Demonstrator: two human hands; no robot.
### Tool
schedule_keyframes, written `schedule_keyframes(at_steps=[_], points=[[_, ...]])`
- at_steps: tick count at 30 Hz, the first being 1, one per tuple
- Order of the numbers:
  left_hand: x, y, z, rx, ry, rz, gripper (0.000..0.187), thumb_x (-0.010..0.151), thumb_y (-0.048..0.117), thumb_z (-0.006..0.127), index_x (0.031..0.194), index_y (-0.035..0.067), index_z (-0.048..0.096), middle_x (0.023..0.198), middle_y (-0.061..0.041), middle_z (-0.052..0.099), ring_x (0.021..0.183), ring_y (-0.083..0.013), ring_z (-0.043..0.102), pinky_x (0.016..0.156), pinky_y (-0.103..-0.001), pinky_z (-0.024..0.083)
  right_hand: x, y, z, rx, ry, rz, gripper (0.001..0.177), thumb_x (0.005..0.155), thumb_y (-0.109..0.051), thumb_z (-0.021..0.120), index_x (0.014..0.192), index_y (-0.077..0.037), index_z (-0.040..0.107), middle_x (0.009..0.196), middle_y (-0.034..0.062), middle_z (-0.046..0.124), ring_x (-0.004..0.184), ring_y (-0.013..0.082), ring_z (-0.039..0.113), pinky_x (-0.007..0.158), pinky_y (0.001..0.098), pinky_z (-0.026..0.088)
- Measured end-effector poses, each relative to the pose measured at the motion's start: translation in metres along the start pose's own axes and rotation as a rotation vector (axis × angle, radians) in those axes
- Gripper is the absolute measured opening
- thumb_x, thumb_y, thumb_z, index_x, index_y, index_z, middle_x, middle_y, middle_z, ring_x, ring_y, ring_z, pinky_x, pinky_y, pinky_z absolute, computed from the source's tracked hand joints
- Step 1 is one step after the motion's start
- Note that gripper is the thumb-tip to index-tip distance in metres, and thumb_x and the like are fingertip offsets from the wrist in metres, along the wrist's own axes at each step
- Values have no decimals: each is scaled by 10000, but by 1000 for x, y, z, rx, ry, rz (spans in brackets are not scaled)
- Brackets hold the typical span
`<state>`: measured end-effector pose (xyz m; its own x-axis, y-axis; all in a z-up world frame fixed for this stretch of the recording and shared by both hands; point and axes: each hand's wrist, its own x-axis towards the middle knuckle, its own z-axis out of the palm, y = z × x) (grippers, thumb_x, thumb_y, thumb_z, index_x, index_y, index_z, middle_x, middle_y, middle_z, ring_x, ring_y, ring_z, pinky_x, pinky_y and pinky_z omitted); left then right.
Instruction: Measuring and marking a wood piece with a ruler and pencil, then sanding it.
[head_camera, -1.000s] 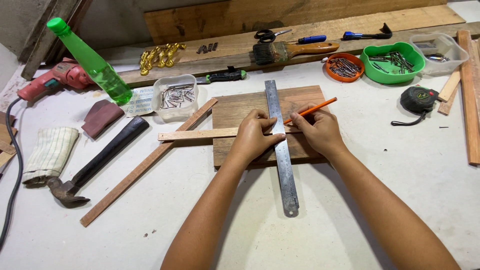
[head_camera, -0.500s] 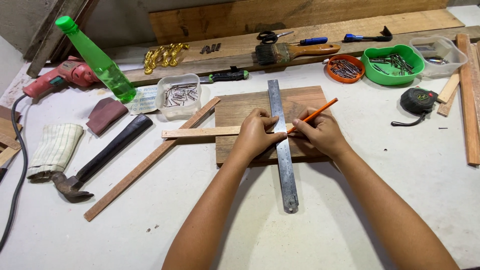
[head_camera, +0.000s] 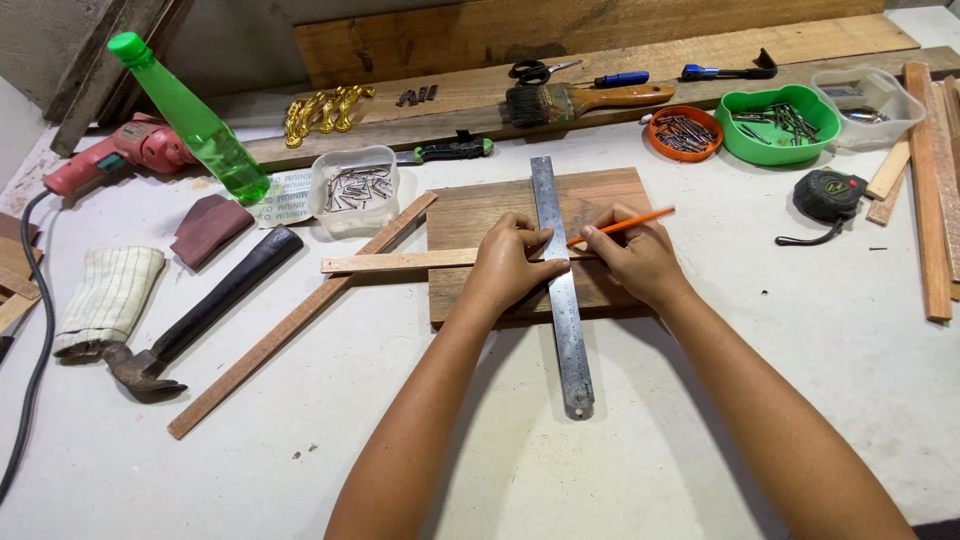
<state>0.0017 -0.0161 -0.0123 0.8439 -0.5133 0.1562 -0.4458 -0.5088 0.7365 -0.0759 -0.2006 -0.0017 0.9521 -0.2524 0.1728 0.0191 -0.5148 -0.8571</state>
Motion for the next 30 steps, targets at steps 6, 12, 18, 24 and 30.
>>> schedule_keyframes(at_steps=[6, 12, 18, 24, 30], points=[[2, -4, 4, 9, -3, -6, 628, 672, 353, 919, 1197, 57, 745, 1186, -112, 662, 975, -195, 711, 835, -300, 633, 4, 20, -2, 179, -105, -31, 164, 962, -203, 674, 871, -74, 629, 794, 34, 726, 750, 74, 721, 670, 223, 601], [-4, 6, -3, 0, 14, 21, 597, 705, 305, 908, 1207, 39, 724, 1141, -123, 651, 952, -210, 705, 858, -317, 614, 12, 28, -3, 571, -56, -24, 239, 1048, -337, 569, 1067, -107, 631, 816, 31, 692, 666, 86, 639, 558, 219, 498], [-7, 3, -7, 19, 26, 66, 277, 942, 80, 677, 1209, 93, 747, 1178, -109, 671, 1002, -232, 711, 899, -344, 592, -25, -18, 10, -8, 0, -46, 401, 878, -377, 777, 980, -59, 556, 837, 74, 682, 704, 143, 707, 620, 300, 571], [5, -3, -3, 402, 87, 382, 613, 719, -64, 669, 1232, 259, 757, 1427, -101, 563, 1300, -305, 544, 1025, -469, 459, -46, -55, 23, -435, -83, -121, 668, 646, -251, 965, 1044, -47, 469, 1028, 162, 617, 947, 290, 627, 777, 430, 529], [10, -13, 1, 535, 87, 459, 316, 841, 154, 699, 1145, 224, 752, 1451, -88, 542, 1385, -291, 451, 1122, -509, 332, -31, -56, 0, -567, -182, 91, 700, 604, -96, 931, 1138, -43, 481, 1168, 166, 607, 1089, 307, 640, 936, 398, 568]])
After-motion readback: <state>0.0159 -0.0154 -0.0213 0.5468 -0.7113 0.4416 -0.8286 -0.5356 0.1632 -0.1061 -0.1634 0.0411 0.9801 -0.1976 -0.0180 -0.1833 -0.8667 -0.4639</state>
